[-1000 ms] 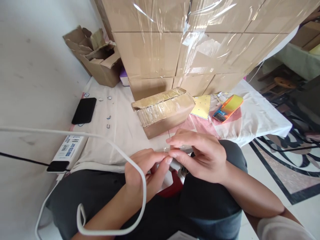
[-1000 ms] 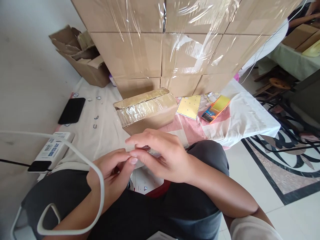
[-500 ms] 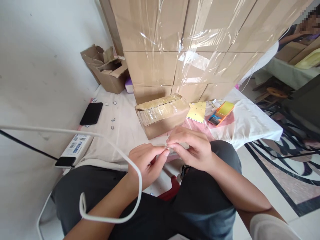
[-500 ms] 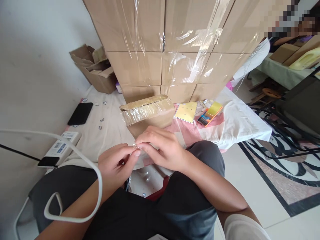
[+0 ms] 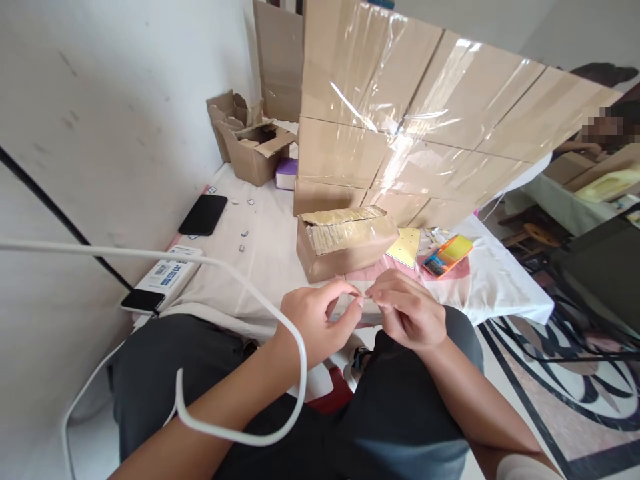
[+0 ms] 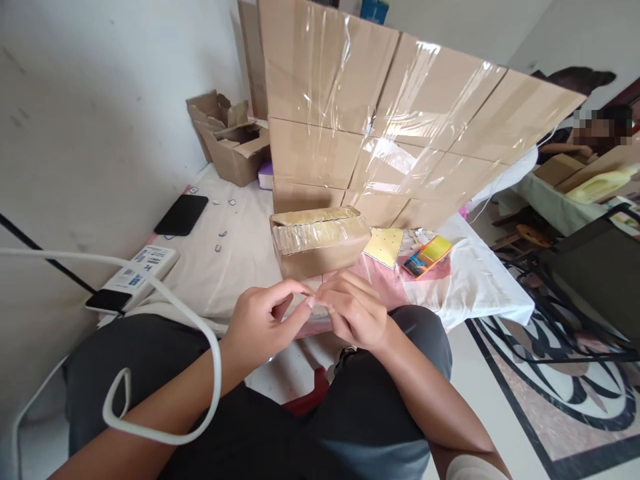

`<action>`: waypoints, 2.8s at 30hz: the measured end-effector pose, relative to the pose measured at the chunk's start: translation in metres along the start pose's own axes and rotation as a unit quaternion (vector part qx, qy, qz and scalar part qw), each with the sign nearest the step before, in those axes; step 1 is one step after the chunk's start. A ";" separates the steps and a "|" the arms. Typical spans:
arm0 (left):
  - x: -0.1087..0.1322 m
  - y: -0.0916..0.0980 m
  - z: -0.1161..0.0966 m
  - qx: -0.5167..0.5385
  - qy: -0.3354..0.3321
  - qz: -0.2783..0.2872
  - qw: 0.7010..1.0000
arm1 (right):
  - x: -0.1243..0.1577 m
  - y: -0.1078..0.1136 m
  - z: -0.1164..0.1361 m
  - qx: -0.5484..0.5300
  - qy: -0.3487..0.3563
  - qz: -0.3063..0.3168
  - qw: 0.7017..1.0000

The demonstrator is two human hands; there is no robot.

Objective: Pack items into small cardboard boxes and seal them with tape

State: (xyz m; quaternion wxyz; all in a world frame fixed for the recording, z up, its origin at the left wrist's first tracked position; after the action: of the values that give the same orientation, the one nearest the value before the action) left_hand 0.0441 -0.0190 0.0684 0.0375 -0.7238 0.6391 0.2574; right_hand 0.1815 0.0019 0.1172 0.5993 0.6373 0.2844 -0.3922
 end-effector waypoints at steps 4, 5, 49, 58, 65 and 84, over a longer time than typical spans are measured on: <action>-0.001 0.007 0.009 0.026 0.062 -0.010 0.998 | -0.004 -0.010 0.003 0.029 0.017 -0.003 0.999; -0.003 0.010 0.013 0.029 0.074 -0.017 0.997 | -0.004 -0.011 0.003 0.033 0.019 -0.009 0.999; -0.061 0.022 0.138 0.356 0.174 -0.183 0.900 | -0.065 -0.121 -0.126 -0.357 -0.343 0.137 0.858; -0.060 0.024 0.134 0.346 0.177 -0.187 0.902 | -0.056 -0.137 -0.138 -0.388 -0.361 0.133 0.838; -0.060 0.033 0.128 0.252 0.148 -0.195 0.936 | -0.049 -0.127 -0.143 -0.355 -0.369 0.102 0.853; -0.067 0.054 0.111 0.062 0.125 -0.099 0.985 | -0.050 -0.121 -0.137 -0.358 -0.354 0.122 0.855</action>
State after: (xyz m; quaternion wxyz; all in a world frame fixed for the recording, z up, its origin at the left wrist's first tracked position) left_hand -0.0460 0.0741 0.0152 0.0279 -0.8062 0.5787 0.1198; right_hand 0.0765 0.1564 0.0903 0.8892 0.2262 0.0938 -0.3865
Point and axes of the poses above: each hand's wrist, its own x-axis away from the middle knuckle, its own y-axis out of the back of the hand, z = x × y, the point moved 7 cm from there along -x, towards the middle knuckle, and after that the axes turned 13 degrees about x, right-handed, at the moved point
